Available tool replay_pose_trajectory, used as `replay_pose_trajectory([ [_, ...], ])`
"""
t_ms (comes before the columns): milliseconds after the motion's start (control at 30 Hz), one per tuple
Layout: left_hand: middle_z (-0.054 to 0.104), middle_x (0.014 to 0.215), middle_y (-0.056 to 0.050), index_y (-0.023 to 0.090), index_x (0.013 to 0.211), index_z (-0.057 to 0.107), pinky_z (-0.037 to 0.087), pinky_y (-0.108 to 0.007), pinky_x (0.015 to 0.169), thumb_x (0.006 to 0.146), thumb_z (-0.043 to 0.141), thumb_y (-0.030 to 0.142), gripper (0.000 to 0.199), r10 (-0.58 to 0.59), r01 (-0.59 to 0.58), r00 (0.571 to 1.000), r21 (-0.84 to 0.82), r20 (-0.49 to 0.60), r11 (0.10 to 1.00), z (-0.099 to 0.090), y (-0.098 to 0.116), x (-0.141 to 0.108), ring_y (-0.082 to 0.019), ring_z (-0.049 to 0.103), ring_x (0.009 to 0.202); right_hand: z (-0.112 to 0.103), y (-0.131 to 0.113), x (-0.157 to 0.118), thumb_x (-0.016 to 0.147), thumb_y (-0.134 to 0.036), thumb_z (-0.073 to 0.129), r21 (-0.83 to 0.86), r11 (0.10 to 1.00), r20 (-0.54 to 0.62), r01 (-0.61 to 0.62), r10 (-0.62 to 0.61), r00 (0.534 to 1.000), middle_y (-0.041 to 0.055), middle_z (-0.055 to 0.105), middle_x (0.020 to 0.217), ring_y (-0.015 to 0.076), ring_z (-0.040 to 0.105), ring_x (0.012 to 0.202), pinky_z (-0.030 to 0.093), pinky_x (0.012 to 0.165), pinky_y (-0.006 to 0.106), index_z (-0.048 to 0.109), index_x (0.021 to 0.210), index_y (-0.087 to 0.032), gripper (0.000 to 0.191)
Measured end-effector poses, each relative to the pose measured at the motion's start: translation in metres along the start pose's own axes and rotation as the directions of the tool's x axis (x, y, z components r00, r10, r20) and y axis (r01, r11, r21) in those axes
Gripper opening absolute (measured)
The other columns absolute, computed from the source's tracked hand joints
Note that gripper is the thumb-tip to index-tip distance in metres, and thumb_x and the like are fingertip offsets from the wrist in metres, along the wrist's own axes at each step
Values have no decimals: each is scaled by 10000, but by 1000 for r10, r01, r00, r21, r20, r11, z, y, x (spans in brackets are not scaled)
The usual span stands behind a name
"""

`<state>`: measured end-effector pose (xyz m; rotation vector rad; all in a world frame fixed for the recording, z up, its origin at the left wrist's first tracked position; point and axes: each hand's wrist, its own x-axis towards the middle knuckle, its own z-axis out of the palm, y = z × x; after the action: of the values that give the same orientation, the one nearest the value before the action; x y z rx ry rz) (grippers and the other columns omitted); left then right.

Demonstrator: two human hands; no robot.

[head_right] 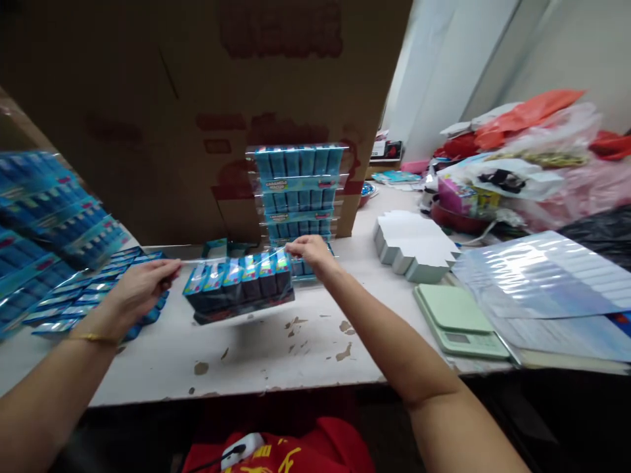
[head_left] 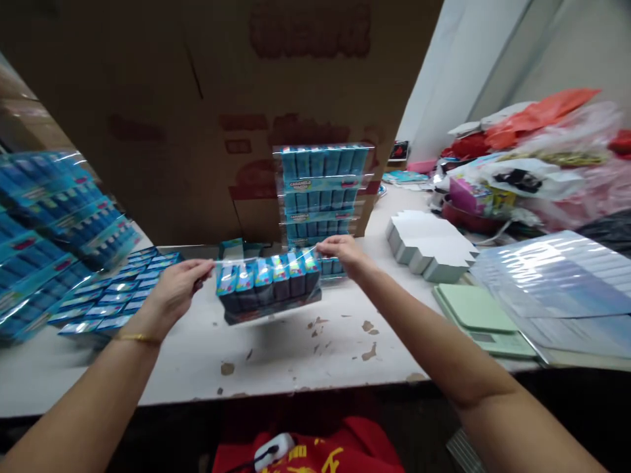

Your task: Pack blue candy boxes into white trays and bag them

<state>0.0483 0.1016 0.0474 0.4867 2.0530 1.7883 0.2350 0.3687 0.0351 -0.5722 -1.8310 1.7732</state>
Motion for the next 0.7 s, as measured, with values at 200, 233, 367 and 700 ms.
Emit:
replay_pose_trajectory([
  [200, 530, 543, 2, 110, 643, 589, 225, -190, 434, 516, 731, 294, 265, 37, -37, 999, -35, 4, 999, 109, 37, 65, -67, 424, 494, -75, -18, 49, 569, -243, 695, -98, 995, -270, 4, -30, 962, -13, 507, 447, 69, 414, 433, 317, 456, 211, 557, 489, -123, 200],
  [233, 527, 534, 1, 110, 634, 586, 224, -190, 433, 523, 724, 284, 248, 39, -39, 999, -23, -7, 999, 122, 38, 74, -68, 421, 488, -82, -15, 57, 582, -229, 686, -114, 993, -312, -1, -35, 949, -17, 494, 433, 69, 408, 422, 312, 446, 210, 543, 478, -127, 204],
  [367, 532, 548, 2, 115, 650, 576, 222, -183, 429, 564, 691, 273, 213, 31, -30, 998, 4, -62, 1000, 161, 32, 96, -67, 419, 489, -99, 10, 82, 628, -213, 637, -183, 983, -427, 14, -92, 899, -31, 485, 427, 84, 438, 437, 330, 455, 207, 541, 496, -144, 177],
  [700, 604, 899, -35, 150, 908, 612, 356, -182, 541, 657, 623, 462, 400, 41, -39, 997, 32, -66, 999, 151, -5, 88, -73, 490, 658, -158, 50, 75, 789, -385, 503, -598, 792, -216, 118, -302, 929, 8, 647, 739, 140, 576, 712, 423, 673, 231, 665, 803, -166, 273],
])
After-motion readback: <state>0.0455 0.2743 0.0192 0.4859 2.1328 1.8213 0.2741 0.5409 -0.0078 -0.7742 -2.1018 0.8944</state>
